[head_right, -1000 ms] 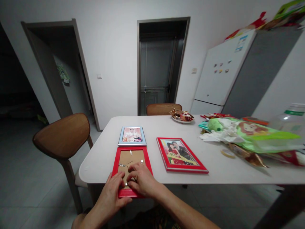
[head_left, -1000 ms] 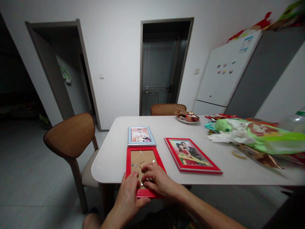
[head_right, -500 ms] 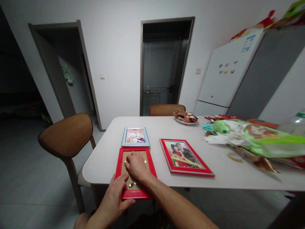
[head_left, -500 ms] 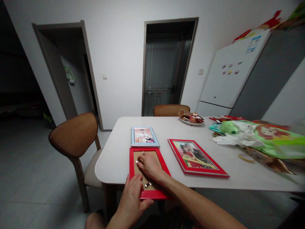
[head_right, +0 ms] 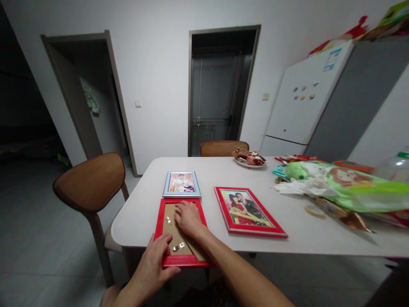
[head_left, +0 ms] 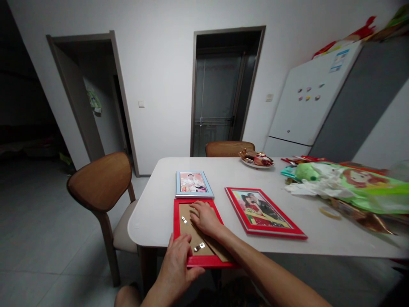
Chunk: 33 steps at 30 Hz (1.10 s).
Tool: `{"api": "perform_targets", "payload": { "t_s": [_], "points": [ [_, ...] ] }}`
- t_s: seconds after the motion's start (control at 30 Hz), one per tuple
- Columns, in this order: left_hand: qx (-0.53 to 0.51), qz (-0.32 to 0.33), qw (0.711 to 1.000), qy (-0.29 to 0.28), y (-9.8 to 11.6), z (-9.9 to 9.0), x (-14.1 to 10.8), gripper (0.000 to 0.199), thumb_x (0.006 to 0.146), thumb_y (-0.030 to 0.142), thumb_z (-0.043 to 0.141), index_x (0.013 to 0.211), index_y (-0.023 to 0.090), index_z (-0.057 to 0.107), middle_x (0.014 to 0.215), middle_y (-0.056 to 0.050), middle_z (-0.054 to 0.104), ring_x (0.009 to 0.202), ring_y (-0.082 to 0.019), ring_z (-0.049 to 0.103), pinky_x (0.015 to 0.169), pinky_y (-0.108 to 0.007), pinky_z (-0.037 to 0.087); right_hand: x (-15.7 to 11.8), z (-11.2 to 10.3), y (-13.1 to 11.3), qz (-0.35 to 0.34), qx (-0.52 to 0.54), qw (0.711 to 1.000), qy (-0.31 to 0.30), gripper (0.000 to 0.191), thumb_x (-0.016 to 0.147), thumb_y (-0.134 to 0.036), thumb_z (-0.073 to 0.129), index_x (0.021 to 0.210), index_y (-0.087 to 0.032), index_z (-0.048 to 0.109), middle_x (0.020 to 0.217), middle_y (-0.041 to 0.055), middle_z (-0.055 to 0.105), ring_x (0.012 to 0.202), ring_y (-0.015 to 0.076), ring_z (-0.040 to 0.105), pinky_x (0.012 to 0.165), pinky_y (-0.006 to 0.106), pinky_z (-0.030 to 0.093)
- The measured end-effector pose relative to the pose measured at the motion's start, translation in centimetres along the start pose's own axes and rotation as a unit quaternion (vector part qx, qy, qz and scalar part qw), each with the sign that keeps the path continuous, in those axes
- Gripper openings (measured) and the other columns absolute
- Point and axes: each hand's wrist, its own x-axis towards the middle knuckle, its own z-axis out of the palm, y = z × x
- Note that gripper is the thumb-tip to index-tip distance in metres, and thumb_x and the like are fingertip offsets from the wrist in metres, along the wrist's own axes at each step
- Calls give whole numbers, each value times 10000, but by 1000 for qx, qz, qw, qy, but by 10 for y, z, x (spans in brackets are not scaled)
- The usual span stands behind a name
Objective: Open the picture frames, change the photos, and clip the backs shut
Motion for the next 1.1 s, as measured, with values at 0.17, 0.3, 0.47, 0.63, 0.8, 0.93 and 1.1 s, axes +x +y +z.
{"api": "perform_targets", "payload": {
  "t_s": [0.17,0.3,0.47,0.63,0.8,0.93,1.1],
  "points": [
    [-7,3,1000,-15,1,-3,0,308,557,256,699,801,153,542,1117,-145,545,1081,-282,458,964,-531,256,-35,-14,7,-12,5,999,-34,377,687,-415,519,982,-192,590,924,82,567,845,200,487,725,284,343],
    [-35,-10,999,-26,3,-5,0,319,592,259,665,863,157,530,1157,-150,513,1123,-285,414,982,-536,207,-48,-15,4,-10,31,999,-38,335,677,-281,522,992,-183,585,891,76,563,829,177,498,725,263,358],
    [-149,-68,986,-2,3,-10,3,365,697,270,549,1036,160,474,1259,-139,408,1166,-244,367,965,-434,296,-41,-21,5,20,77,996,-33,421,599,-173,537,1018,-153,572,950,85,581,876,179,513,779,265,373],
    [-309,-123,942,55,3,-16,20,450,706,236,531,1121,163,374,1159,-118,502,1062,-216,477,916,-382,358,-36,-45,-3,24,81,996,7,399,596,-185,540,991,-150,587,957,88,594,897,196,512,791,296,381],
    [-525,-192,822,108,-2,-29,38,500,699,254,524,1135,197,285,826,-29,643,696,-187,628,615,-311,497,-34,-56,-26,-28,141,989,42,360,632,-214,554,989,-171,578,946,70,592,875,171,520,788,284,390],
    [-534,-248,793,158,-30,-51,30,504,655,231,564,1102,209,332,661,24,629,557,-168,619,503,-255,478,-38,-53,-12,-21,154,986,56,320,720,-294,497,1009,-171,560,955,76,590,867,166,530,772,288,398],
    [-421,-313,836,163,-82,-70,11,420,689,187,500,1082,209,353,671,11,637,560,-156,619,522,-261,482,-49,-42,38,69,9,997,39,345,728,-286,466,1011,-122,575,973,125,584,911,210,519,816,311,369]
  ]
}}
